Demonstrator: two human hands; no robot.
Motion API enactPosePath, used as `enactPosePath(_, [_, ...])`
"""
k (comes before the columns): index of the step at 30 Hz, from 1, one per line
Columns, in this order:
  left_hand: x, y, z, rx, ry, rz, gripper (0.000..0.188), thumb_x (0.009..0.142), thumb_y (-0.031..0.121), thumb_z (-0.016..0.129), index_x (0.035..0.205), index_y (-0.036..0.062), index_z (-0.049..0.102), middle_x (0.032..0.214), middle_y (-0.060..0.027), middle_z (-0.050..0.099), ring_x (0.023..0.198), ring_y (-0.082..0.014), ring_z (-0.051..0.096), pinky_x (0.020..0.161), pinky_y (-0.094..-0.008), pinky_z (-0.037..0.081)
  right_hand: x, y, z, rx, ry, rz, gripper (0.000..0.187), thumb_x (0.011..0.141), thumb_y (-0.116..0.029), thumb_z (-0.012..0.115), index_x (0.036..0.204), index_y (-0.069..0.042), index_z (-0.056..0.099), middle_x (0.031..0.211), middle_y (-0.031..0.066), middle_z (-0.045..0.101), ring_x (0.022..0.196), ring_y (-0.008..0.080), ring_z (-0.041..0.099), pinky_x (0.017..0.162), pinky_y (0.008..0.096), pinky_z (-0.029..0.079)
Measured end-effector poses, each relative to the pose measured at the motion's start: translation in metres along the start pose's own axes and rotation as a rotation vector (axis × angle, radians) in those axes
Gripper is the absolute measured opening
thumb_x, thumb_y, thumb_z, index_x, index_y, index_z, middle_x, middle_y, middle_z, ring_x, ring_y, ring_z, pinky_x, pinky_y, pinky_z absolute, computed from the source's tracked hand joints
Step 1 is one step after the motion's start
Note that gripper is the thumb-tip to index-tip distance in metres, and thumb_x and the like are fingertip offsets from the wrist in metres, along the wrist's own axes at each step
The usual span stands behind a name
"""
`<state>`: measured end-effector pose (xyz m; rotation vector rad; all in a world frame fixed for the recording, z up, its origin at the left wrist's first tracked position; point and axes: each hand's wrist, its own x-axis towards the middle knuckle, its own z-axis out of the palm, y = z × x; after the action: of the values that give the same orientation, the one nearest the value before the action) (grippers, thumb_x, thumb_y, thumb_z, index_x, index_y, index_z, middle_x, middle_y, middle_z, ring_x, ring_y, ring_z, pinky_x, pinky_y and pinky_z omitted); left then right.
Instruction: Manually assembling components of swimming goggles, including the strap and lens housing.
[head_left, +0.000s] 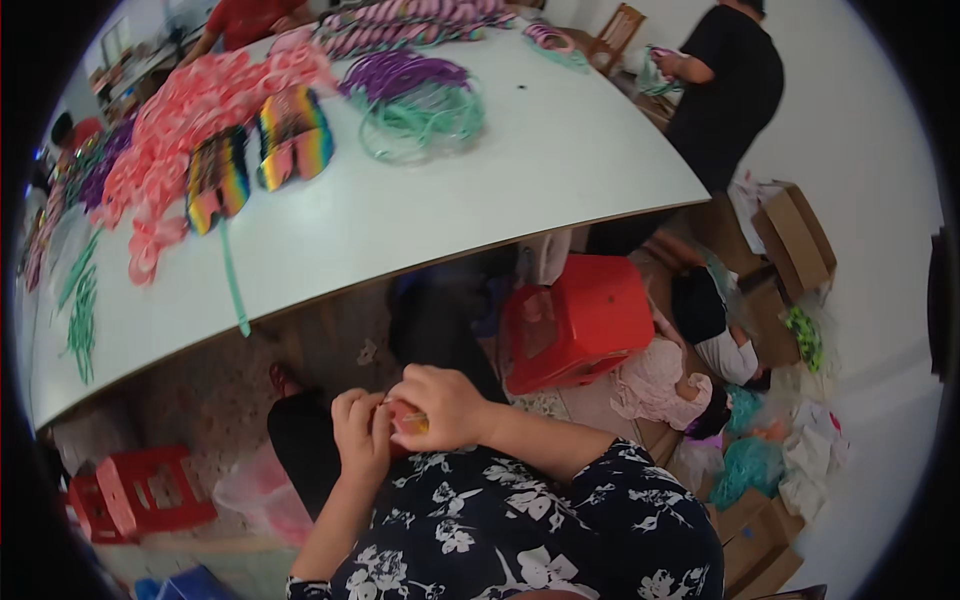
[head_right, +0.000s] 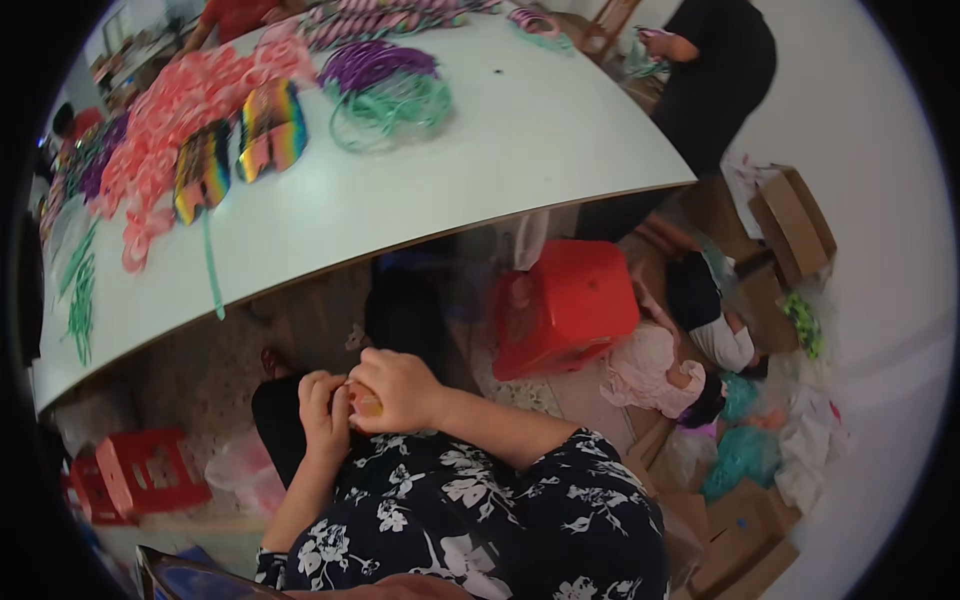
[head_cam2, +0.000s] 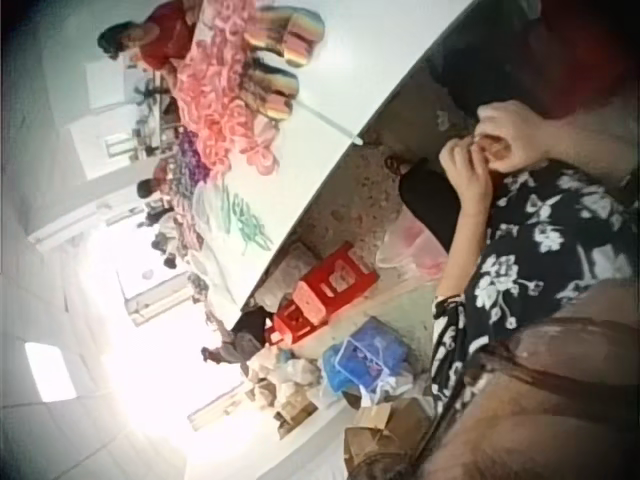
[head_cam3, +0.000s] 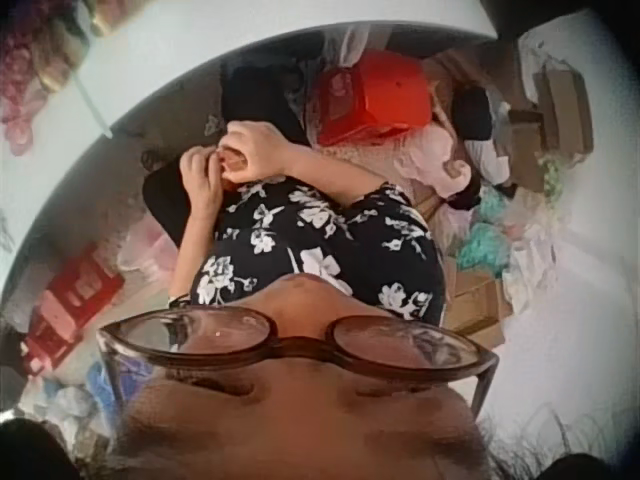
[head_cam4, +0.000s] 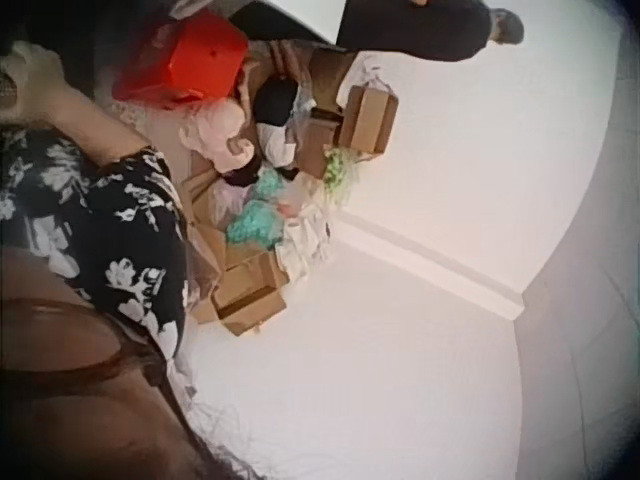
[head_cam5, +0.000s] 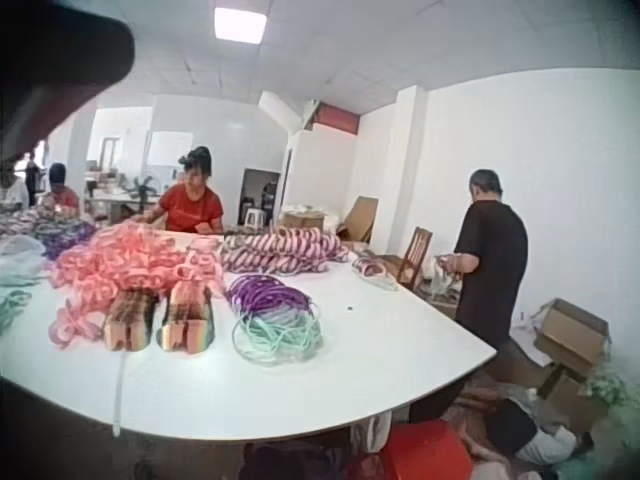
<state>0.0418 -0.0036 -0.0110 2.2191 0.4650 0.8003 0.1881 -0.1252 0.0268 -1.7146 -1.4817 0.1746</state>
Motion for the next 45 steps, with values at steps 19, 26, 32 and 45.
enactPosePath(19, [0.031, -0.020, -0.006, -0.654, 0.311, -0.669, 0.038, 0.106, 0.035, 0.051, 0.094, 0.0019, 0.065, 0.084, -0.0048, 0.066, 0.078, -0.0119, 0.061, 0.071, -0.0265, 0.046, -0.020, 0.000, -0.005, 0.098, 0.373, 0.117, 0.032, 0.071, -0.030, 0.084, 0.088, -0.009, 0.067, 0.078, 0.0076, 0.054, 0.065, 0.0256, 0.060, 0.058, 0.0339, 0.050])
enactPosePath(26, [-0.004, -0.010, 0.005, -1.076, 0.141, -0.736, 0.042, 0.100, 0.036, 0.058, 0.129, 0.0070, 0.056, 0.121, -0.0055, 0.063, 0.112, -0.0181, 0.059, 0.099, -0.0355, 0.044, -0.020, 0.013, -0.004, 0.153, 0.486, 0.276, 0.036, 0.078, -0.028, 0.084, 0.101, -0.005, 0.069, 0.084, 0.0059, 0.055, 0.070, 0.0159, 0.059, 0.064, 0.0291, 0.049])
enactPosePath(32, [0.007, 0.018, 0.014, -1.421, -0.208, -0.606, 0.041, 0.104, 0.028, 0.050, 0.137, 0.0033, 0.048, 0.132, -0.0121, 0.057, 0.123, -0.0248, 0.055, 0.107, -0.0406, 0.042, -0.020, -0.003, 0.014, 0.299, 0.352, 0.261, 0.051, 0.077, -0.038, 0.085, 0.110, -0.004, 0.068, 0.089, 0.0091, 0.056, 0.077, 0.0216, 0.061, 0.070, 0.0319, 0.051])
enactPosePath(45, [0.002, 0.019, 0.022, -1.147, 0.105, -0.712, 0.035, 0.090, 0.007, 0.066, 0.121, 0.0018, 0.051, 0.111, -0.0081, 0.063, 0.095, -0.0143, 0.064, 0.080, -0.0282, 0.052, -0.010, -0.005, -0.001, -0.092, 0.147, 0.114, 0.055, 0.074, -0.050, 0.080, 0.109, -0.009, 0.075, 0.102, 0.0080, 0.060, 0.094, 0.0279, 0.057, 0.082, 0.0396, 0.049])
